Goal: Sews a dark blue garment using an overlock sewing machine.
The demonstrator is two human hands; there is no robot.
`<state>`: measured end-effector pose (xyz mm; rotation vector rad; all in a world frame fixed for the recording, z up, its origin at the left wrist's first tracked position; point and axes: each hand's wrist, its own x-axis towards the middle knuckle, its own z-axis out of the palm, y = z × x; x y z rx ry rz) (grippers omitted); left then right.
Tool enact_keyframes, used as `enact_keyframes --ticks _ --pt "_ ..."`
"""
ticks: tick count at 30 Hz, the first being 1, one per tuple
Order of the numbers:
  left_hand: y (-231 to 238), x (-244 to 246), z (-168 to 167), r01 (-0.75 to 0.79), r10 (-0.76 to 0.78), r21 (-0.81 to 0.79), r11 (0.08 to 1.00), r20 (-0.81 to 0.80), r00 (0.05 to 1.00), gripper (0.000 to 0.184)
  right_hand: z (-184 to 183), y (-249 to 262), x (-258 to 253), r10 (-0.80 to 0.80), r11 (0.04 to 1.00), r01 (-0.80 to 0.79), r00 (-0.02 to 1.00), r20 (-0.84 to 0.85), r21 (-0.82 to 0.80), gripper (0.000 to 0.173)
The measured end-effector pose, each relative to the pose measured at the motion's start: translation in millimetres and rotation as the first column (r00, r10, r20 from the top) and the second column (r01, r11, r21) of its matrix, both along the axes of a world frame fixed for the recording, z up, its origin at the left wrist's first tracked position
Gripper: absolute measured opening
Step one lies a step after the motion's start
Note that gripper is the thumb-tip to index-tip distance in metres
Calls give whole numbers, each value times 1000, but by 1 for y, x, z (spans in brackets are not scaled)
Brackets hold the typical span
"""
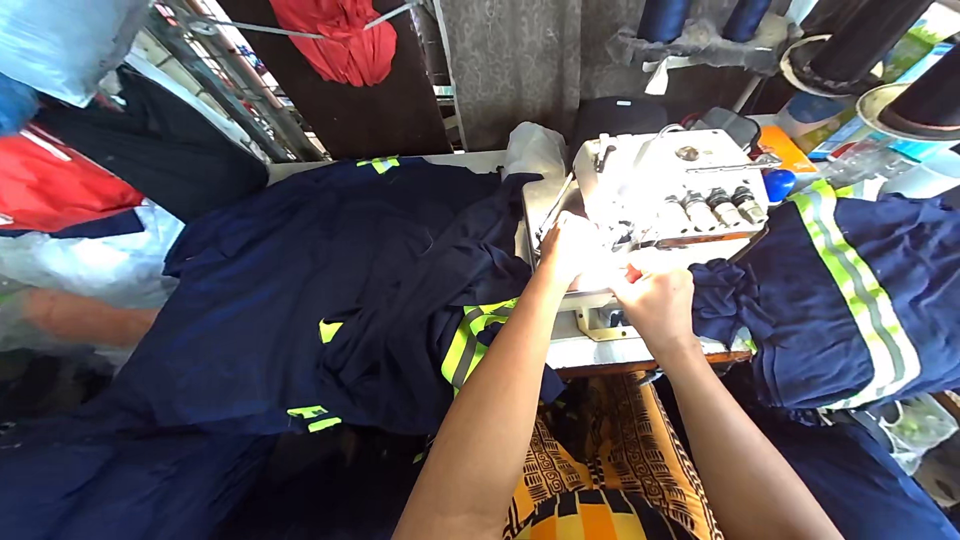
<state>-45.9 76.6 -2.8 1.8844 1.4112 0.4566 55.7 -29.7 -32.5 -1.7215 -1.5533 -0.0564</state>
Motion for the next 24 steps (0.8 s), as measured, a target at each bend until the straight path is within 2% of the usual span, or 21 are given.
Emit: enact_keyframes --ticks 3,6,9,13,24 --pt "-4 -2 0 -16 16 -9 1000 -24 1000 31 12 -3 -7 4 991 -11 999 -50 -135 13" --pt "-14 -6 -6 -53 58 -78 995 56 997 29 18 -5 -6 -18 959 -4 997 -76 -282 19" --pt "-10 5 2 -83 83 -9 996 18 996 28 16 -2 0 -20 929 -11 997 -81 -369 23" --pt "-5 4 -2 -59 59 44 997 -11 998 26 14 -3 1 -22 951 -11 994 -104 -310 21" --pt "-9 1 1 -25 25 82 996 5 1000 23 19 -4 0 -9 933 -46 989 -150 -357 22"
